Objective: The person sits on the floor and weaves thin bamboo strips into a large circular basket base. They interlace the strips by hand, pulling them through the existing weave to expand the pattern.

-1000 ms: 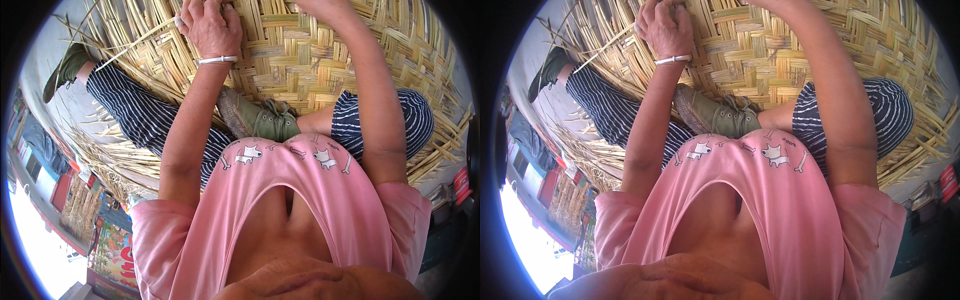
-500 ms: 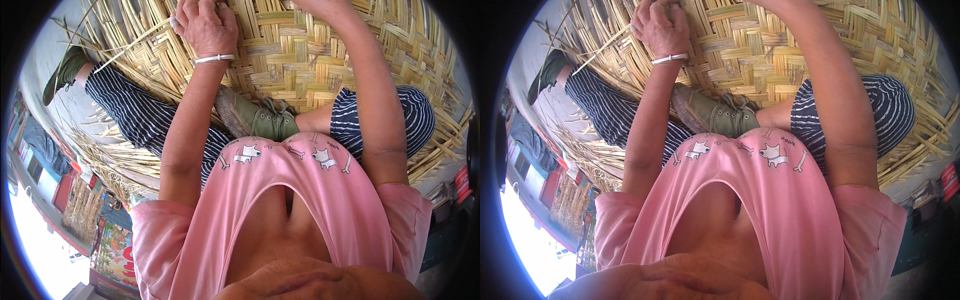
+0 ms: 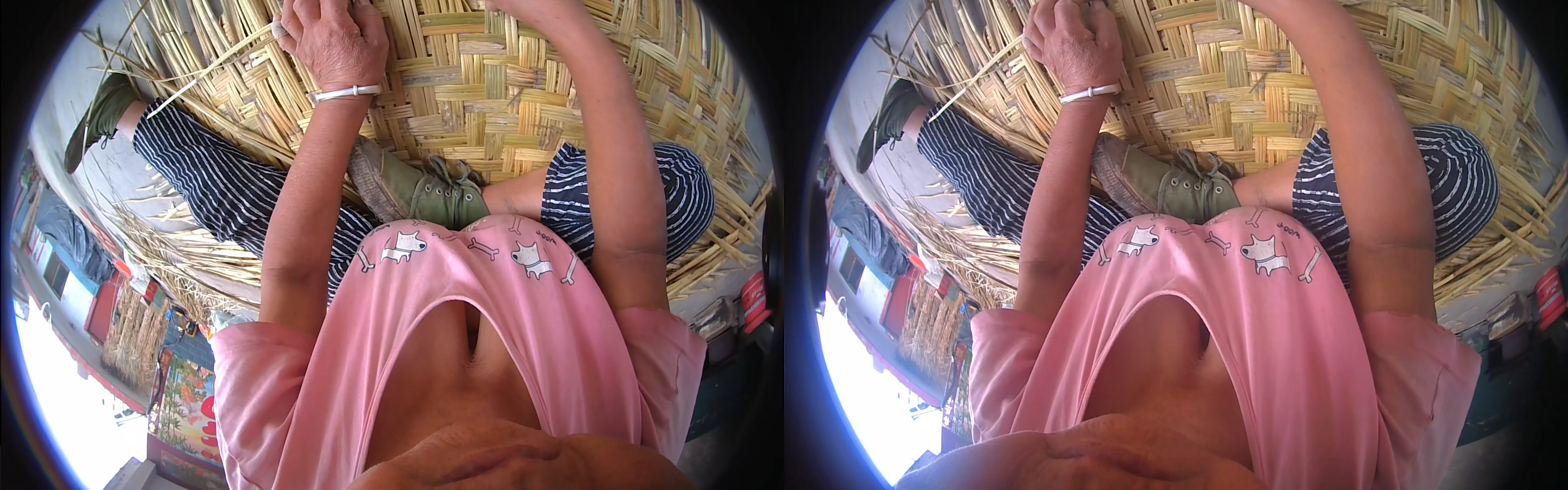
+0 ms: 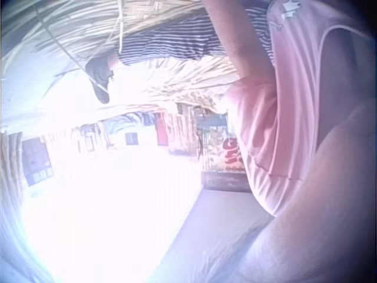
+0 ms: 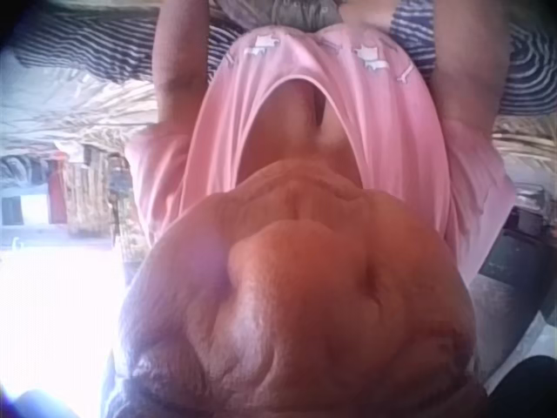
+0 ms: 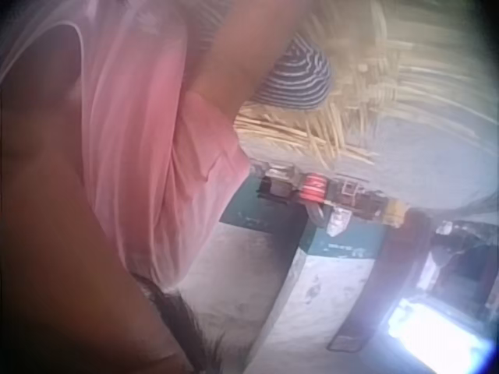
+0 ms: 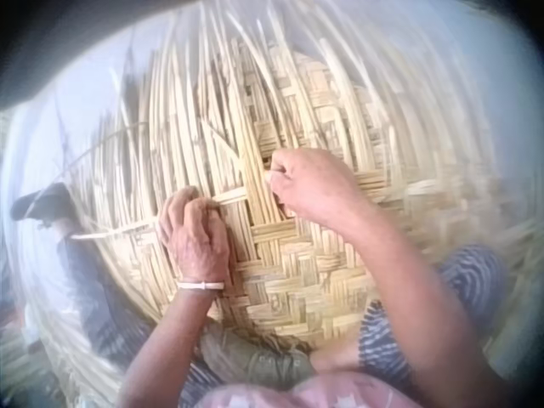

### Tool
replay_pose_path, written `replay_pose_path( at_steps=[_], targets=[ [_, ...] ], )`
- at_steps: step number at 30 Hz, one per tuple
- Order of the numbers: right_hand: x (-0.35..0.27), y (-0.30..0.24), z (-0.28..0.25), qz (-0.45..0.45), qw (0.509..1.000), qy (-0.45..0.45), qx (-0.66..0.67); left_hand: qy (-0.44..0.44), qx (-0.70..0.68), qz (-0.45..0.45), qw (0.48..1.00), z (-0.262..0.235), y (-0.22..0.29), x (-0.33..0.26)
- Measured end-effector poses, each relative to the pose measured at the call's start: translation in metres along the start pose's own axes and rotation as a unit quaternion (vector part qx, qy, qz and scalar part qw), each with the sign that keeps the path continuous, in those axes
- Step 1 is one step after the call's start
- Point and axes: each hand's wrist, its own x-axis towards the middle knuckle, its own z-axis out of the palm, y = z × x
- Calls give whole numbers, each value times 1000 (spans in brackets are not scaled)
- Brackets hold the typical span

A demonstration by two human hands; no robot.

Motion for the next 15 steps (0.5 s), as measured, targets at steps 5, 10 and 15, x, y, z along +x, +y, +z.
replay_pose_path(
  at_steps=[5,10,15],
  targets=[
    [-7,15,-6,-10,999,45,-9,-1,-23,25,999,4,11,10],
    [-4,4,-6,-9,1000,11,6,-5,-11,20,1000,-1,5,6],
    [-9,7,-10,-17,999,2,33,-5,-5,20,1000,1,6,7]
  ],
)
